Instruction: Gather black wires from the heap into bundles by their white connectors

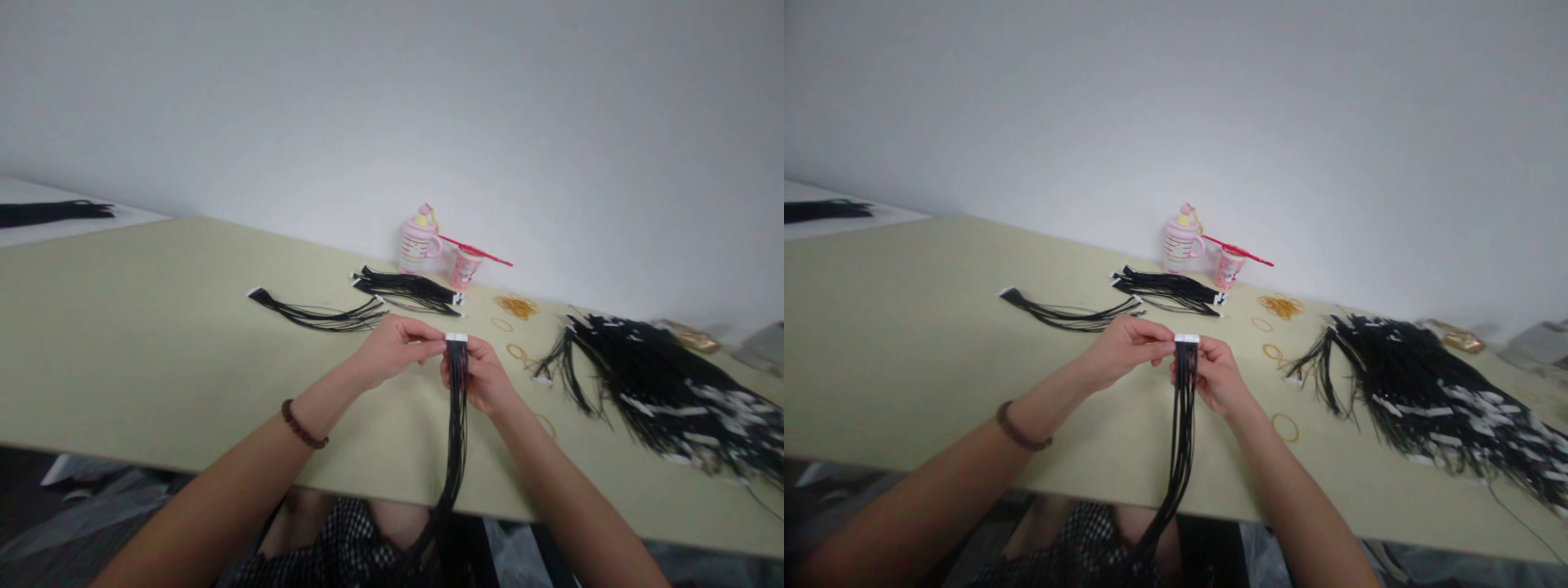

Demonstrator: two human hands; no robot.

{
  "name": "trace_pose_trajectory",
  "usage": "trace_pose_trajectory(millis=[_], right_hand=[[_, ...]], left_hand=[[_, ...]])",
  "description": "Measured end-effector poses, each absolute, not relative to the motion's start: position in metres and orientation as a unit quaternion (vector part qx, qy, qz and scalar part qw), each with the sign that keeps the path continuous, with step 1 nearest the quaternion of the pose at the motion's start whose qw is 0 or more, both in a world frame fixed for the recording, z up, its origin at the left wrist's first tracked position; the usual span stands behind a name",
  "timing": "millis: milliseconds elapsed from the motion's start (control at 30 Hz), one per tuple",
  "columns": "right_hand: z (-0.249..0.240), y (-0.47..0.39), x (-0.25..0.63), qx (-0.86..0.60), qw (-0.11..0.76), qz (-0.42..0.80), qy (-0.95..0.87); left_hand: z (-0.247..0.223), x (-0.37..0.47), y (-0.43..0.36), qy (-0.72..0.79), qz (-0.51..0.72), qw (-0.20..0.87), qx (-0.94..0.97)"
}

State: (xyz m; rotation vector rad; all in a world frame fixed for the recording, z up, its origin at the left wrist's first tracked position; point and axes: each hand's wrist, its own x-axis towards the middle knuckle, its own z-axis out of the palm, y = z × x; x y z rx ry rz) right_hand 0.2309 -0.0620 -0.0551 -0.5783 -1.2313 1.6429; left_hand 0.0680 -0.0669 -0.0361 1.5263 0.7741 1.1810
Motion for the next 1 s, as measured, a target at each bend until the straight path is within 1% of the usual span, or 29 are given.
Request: trace_pose_trajectory(millis=[500, 1000], right_hand=[[-0.0544, -0.0627, 0.2305, -0.242, 0.490, 0.658, -0.518], [-0.0587, -0.0599, 0.2282, -0.267, 0.487, 0.633, -0.540]], left_hand=[[-0.0382, 0.0656, -0.0651, 0.315, 0.480, 0.490, 0.656], [-0.0388, 0.0725, -0.0675, 0.370, 0.503, 0.467, 0.627]])
